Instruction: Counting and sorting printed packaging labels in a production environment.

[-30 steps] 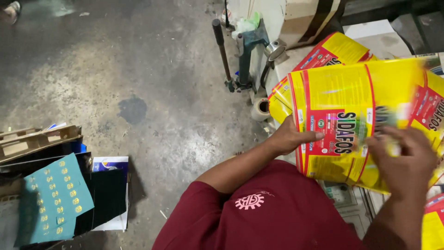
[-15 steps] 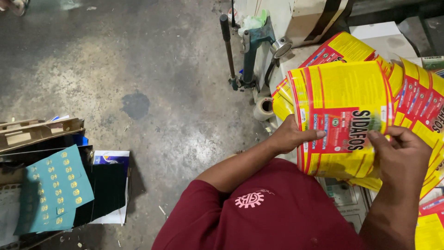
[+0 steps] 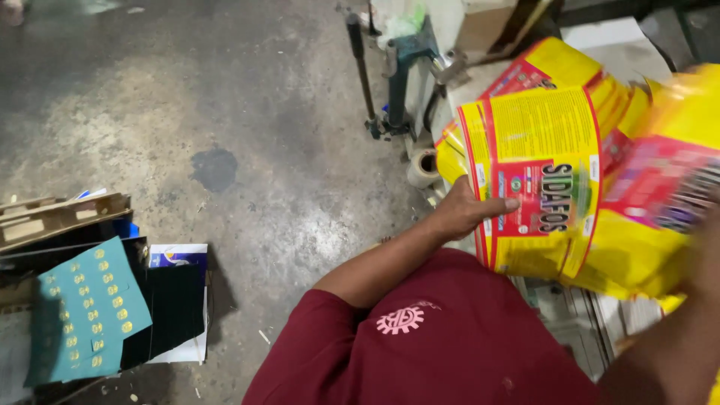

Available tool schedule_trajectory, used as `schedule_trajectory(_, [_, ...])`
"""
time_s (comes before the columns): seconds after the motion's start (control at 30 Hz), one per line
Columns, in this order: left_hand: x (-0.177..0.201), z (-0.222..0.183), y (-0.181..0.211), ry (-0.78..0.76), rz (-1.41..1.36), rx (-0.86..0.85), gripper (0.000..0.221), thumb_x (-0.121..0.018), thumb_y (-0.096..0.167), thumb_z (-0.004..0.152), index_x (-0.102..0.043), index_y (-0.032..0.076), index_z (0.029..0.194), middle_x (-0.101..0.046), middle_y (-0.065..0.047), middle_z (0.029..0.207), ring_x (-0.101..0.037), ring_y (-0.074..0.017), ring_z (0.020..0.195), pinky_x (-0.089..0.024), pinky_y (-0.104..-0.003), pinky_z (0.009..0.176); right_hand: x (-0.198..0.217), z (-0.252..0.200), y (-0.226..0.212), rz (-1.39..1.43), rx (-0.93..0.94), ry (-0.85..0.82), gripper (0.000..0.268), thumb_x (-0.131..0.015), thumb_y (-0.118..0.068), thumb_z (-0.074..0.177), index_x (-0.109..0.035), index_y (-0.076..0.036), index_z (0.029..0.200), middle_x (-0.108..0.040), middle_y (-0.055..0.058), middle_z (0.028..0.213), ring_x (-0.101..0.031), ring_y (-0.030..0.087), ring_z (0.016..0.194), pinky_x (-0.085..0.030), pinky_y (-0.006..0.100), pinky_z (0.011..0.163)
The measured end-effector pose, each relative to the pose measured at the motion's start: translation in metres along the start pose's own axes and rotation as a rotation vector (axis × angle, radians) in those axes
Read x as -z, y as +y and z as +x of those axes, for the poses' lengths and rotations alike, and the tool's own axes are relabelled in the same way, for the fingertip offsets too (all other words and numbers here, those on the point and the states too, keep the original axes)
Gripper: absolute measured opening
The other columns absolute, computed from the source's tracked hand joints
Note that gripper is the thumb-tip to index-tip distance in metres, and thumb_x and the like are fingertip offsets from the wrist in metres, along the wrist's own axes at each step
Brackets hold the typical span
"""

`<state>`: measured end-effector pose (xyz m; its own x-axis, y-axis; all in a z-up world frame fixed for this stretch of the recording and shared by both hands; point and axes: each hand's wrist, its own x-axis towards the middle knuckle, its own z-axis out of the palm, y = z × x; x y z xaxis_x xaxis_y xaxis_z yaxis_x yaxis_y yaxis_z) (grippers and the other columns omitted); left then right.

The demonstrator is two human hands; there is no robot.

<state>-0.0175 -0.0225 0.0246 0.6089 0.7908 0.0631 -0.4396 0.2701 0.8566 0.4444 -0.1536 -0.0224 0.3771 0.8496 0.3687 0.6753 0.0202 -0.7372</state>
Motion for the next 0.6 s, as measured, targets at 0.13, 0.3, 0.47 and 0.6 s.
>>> schedule_trajectory(0.13, [-0.004,0.002,-0.003,-0.002,0.131,0.058,0.037,-0.081,0.02,0.09,-0.07,-0.001,0.119,-0.076,-0.007,0.106,-0.07,-0.012,0.094,-0.06,-0.034,0.087,-0.053,-0.018,-0.237,-0.207,0.099,-0.056,0.02,-0.067,-0.001,0.101,-0.076,0.0,0.119,-0.067,0.005,0.106,-0.059,0.012,0.094,-0.051,0.024,0.089])
schedule_trajectory(0.3, [-0.012,-0.005,0.024,0.007,0.025,0.01,0.045,-0.081,0.015,0.09,-0.064,-0.002,0.127,-0.075,-0.01,0.116,-0.072,-0.017,0.103,-0.06,-0.037,0.095,-0.08,-0.014,-0.302,0.097,-0.111,-0.119,0.03,-0.092,-0.005,0.087,-0.066,0.002,0.101,-0.059,0.001,0.089,-0.05,0.007,0.075,-0.038,0.025,0.065])
schedule_trajectory(0.47, [-0.009,-0.005,0.023,-0.05,-0.043,0.009,0.046,-0.079,0.01,0.092,-0.062,-0.003,0.132,-0.074,-0.011,0.121,-0.072,-0.0193,0.108,-0.06,-0.038,0.099,-0.081,-0.016,-0.264,0.343,-0.276,-0.161,0.021,-0.084,-0.001,0.095,-0.064,-0.002,0.103,-0.063,-0.004,0.089,-0.054,0.001,0.076,-0.042,0.02,0.068])
schedule_trajectory(0.6, [-0.008,-0.003,0.013,-0.045,-0.037,0.008,0.044,-0.079,0.007,0.094,-0.063,-0.003,0.133,-0.074,-0.012,0.122,-0.072,-0.02,0.109,-0.06,-0.039,0.1,-0.078,-0.013,-0.256,0.27,-0.39,-0.157,0.015,-0.081,-0.002,0.101,-0.067,0.0,0.099,-0.056,-0.005,0.077,-0.045,0.001,0.064,-0.033,0.021,0.058])
